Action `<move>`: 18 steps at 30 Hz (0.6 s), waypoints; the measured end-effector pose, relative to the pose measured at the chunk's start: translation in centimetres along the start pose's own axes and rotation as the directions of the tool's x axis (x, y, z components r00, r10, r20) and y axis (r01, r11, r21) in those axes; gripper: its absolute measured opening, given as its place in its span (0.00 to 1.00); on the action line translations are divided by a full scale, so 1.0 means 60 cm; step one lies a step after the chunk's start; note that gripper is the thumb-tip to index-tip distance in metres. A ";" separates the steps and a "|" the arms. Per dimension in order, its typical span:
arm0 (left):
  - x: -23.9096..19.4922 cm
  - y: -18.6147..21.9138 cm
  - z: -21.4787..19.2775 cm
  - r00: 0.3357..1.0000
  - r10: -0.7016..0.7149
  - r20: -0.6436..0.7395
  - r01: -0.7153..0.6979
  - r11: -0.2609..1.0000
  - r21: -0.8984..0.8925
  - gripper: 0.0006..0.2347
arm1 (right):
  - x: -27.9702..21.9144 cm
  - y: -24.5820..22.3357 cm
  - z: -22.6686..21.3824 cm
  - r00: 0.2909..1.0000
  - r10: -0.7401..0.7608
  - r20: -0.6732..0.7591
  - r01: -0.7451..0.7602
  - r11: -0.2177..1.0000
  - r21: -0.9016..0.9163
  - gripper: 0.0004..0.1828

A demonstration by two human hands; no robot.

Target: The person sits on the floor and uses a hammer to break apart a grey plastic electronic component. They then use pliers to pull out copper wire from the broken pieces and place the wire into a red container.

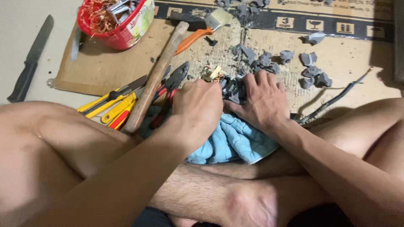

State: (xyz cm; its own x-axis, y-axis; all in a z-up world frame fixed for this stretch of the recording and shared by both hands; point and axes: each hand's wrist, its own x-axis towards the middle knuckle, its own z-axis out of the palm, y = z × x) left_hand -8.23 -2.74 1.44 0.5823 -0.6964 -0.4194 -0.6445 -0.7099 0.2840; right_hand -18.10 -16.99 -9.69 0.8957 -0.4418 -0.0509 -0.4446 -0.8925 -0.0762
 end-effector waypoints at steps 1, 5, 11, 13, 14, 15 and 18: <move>0.005 0.001 0.011 1.000 0.009 0.000 -0.009 1.000 0.001 0.13 | -0.001 0.003 0.000 1.000 0.008 -0.002 -0.008 1.000 -0.003 0.43; 0.009 -0.002 0.043 0.996 0.054 -0.065 -0.048 0.995 0.088 0.13 | 0.008 0.001 0.010 0.999 0.014 0.029 -0.012 0.998 -0.064 0.45; -0.001 0.006 0.080 0.973 0.137 -0.184 -0.098 0.973 0.208 0.16 | 0.008 0.003 0.016 0.998 0.037 0.056 -0.030 0.993 -0.115 0.43; 0.000 0.006 0.077 0.977 0.107 -0.183 -0.069 0.977 0.199 0.15 | 0.007 0.001 0.014 0.999 0.023 0.041 -0.019 0.995 -0.095 0.43; 0.001 0.004 0.073 0.989 0.000 -0.151 -0.005 0.999 -0.038 0.15 | 0.007 0.001 0.013 0.999 0.028 0.046 -0.024 0.995 -0.092 0.43; 0.003 0.003 0.070 0.991 -0.096 -0.095 0.067 0.960 -0.271 0.15 | 0.006 0.001 0.012 0.998 0.034 0.051 -0.029 0.996 -0.090 0.42; -0.003 -0.003 0.074 0.968 -0.243 -0.055 0.188 0.859 -0.476 0.16 | 0.005 -0.003 0.004 0.998 0.042 0.045 -0.038 0.996 -0.081 0.40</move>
State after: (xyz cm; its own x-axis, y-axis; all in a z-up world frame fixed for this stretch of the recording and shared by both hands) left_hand -10.43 -2.00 -2.37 0.7480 -0.5078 -0.4274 -0.2084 -0.7911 0.5751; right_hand -17.77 -16.93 -9.95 0.8749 -0.4741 -0.0992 -0.4758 -0.8795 0.0070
